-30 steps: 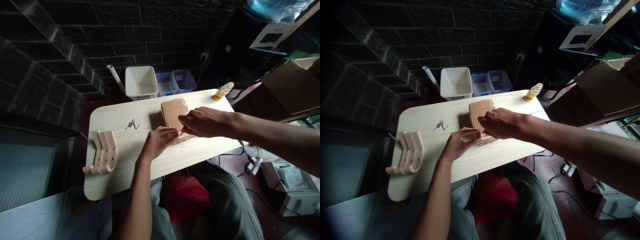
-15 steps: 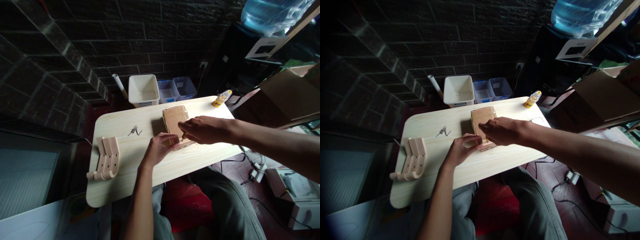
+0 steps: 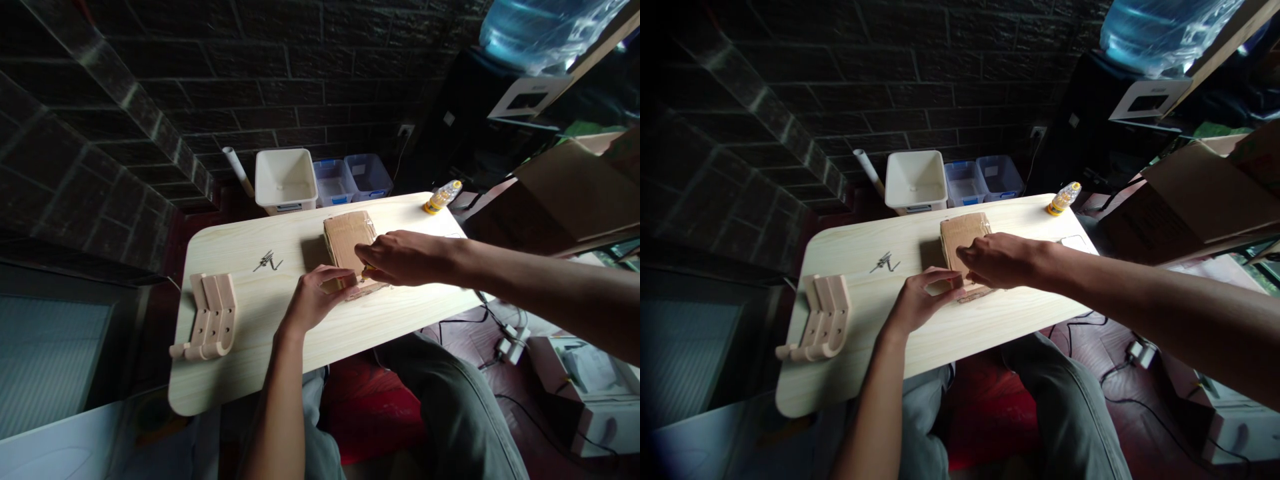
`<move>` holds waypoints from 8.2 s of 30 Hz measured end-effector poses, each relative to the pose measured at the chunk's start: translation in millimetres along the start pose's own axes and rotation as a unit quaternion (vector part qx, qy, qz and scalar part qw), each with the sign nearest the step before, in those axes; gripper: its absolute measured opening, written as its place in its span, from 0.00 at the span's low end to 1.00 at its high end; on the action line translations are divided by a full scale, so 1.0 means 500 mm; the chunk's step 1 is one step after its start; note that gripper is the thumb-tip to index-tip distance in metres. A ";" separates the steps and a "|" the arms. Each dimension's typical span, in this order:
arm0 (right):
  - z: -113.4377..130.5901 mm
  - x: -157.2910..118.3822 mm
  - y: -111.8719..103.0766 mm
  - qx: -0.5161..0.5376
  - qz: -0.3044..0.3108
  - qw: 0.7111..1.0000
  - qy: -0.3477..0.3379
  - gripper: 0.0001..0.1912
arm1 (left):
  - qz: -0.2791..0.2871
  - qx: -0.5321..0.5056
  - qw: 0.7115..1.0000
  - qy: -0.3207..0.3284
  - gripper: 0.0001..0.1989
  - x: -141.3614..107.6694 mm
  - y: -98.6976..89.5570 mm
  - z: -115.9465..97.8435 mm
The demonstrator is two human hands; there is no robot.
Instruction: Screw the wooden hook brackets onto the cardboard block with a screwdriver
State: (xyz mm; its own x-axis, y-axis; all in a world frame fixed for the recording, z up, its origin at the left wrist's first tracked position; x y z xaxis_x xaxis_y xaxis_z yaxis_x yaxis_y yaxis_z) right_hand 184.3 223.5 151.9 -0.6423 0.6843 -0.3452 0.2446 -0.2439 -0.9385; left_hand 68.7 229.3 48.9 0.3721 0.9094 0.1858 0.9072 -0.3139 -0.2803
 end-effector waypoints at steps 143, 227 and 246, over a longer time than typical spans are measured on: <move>0.004 -0.026 0.002 0.020 -0.040 0.999 0.013 0.08 | -0.018 -0.027 0.999 -0.001 0.16 -0.002 -0.001 0.015; -0.004 -0.026 0.001 0.017 -0.055 0.998 0.016 0.09 | -0.016 -0.025 0.999 -0.027 0.17 0.000 -0.002 0.009; 0.008 -0.022 -0.011 -0.005 -0.062 0.998 -0.023 0.11 | -0.009 -0.016 1.000 -0.024 0.16 0.000 -0.002 0.006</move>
State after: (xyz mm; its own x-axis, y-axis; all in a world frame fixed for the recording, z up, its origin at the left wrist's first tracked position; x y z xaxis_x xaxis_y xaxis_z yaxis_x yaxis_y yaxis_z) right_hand 187.2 214.7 160.6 -0.7003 0.6766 -0.2276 0.1693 -0.1523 -0.9737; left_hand 67.1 230.7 46.3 0.3472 0.9266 0.1442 0.9195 -0.3061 -0.2468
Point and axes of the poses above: each hand's wrist, its own x-axis towards the middle knuckle, its own y-axis out of the palm, z = x × y, the point moved 9 cm from there along x, towards the middle knuckle, and after that the axes turned 4 degrees about -z, right-handed, at the moved point
